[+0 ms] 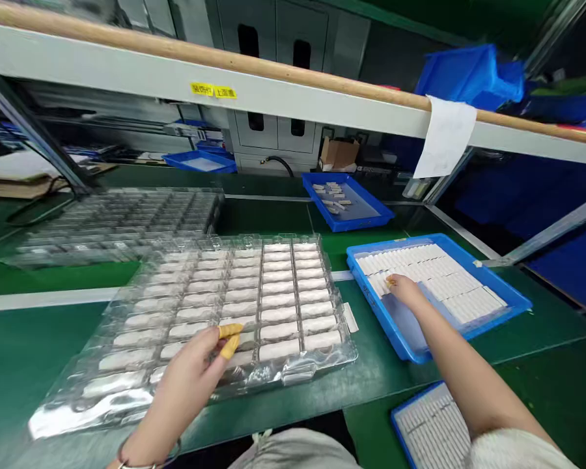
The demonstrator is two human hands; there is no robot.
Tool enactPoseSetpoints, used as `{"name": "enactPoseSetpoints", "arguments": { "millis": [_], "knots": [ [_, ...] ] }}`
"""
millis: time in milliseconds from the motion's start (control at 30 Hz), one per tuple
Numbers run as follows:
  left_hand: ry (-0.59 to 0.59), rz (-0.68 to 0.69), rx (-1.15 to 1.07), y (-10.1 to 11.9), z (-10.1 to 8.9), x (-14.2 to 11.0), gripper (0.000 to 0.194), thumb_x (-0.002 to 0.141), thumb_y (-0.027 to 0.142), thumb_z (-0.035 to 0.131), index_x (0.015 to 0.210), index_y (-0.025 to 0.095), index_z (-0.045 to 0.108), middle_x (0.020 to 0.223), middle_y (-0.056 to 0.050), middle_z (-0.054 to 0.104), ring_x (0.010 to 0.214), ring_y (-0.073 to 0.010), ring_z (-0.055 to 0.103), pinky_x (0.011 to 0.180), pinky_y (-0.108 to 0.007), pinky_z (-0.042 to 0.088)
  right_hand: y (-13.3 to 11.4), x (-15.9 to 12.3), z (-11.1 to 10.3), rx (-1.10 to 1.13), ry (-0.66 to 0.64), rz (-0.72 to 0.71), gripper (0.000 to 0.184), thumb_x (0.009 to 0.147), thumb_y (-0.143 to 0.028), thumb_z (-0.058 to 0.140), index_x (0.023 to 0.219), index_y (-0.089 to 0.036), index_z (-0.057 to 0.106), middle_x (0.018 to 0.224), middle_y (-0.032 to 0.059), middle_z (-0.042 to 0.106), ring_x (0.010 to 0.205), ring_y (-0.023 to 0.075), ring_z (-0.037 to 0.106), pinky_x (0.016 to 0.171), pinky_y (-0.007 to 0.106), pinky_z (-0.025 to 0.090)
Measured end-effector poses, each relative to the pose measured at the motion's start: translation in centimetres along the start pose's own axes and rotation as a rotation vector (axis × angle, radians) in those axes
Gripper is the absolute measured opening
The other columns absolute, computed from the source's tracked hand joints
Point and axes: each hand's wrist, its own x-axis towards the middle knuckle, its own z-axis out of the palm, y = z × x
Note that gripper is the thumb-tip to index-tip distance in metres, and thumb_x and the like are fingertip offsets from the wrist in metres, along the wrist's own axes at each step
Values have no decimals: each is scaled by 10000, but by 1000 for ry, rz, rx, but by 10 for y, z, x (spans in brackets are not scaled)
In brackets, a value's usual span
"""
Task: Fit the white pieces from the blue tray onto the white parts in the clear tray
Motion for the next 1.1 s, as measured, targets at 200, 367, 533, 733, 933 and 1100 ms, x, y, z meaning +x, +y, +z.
{"name": "enactPoseSetpoints", "arguments": {
  "millis": [200, 367, 533, 733, 933, 1100],
  "knots": [
    [70, 46, 3, -6, 6, 4, 361, 893, 511, 474, 992, 221, 666, 1013, -77, 704, 939, -263, 669, 734, -348, 555, -16, 15, -2, -82, -81, 74, 318, 961, -357, 598, 1213, -163, 611, 1238, 101, 617, 1063, 222, 627, 908, 432, 537],
    [94, 78, 5, -6, 6, 3, 373, 906, 533, 481, 1005, 228, 671, 1004, -76, 707, 944, -262, 664, 789, -362, 554, -26, 27, -13, -153, -205, 117, 323, 952, -347, 615, 1216, -160, 607, 1228, 94, 620, 1052, 222, 631, 894, 436, 544],
    [97, 67, -1, 1, 3, 1, 376, 912, 536, 473, 1002, 230, 672, 987, -70, 709, 918, -256, 668, 743, -346, 556, -30, 27, -23, -203, -272, 112, 333, 951, -355, 614, 1221, -158, 605, 1240, 97, 615, 1068, 228, 626, 904, 442, 538],
    [89, 88, -16, 9, -1, 1, 374, 921, 526, 450, 927, 224, 671, 902, -52, 703, 843, -239, 669, 695, -331, 539, -29, 17, -24, -253, -358, 82, 323, 945, -348, 625, 1200, -150, 613, 1203, 91, 630, 1038, 221, 636, 889, 435, 544],
    [86, 93, -32, 7, 0, 0, 348, 922, 505, 448, 926, 227, 656, 919, -54, 696, 880, -243, 659, 732, -339, 530, -25, 4, -12, -247, -355, 84, 307, 949, -343, 620, 1191, -155, 619, 1217, 98, 625, 1050, 220, 631, 896, 425, 541],
    [68, 83, -45, 8, -1, -1, 321, 920, 481, 447, 917, 230, 648, 900, -44, 684, 866, -239, 648, 728, -337, 521, -11, -2, -21, -211, -371, 79, 299, 951, -354, 617, 1159, -140, 625, 1129, 82, 653, 952, 193, 655, 828, 389, 564]
  ]
}}
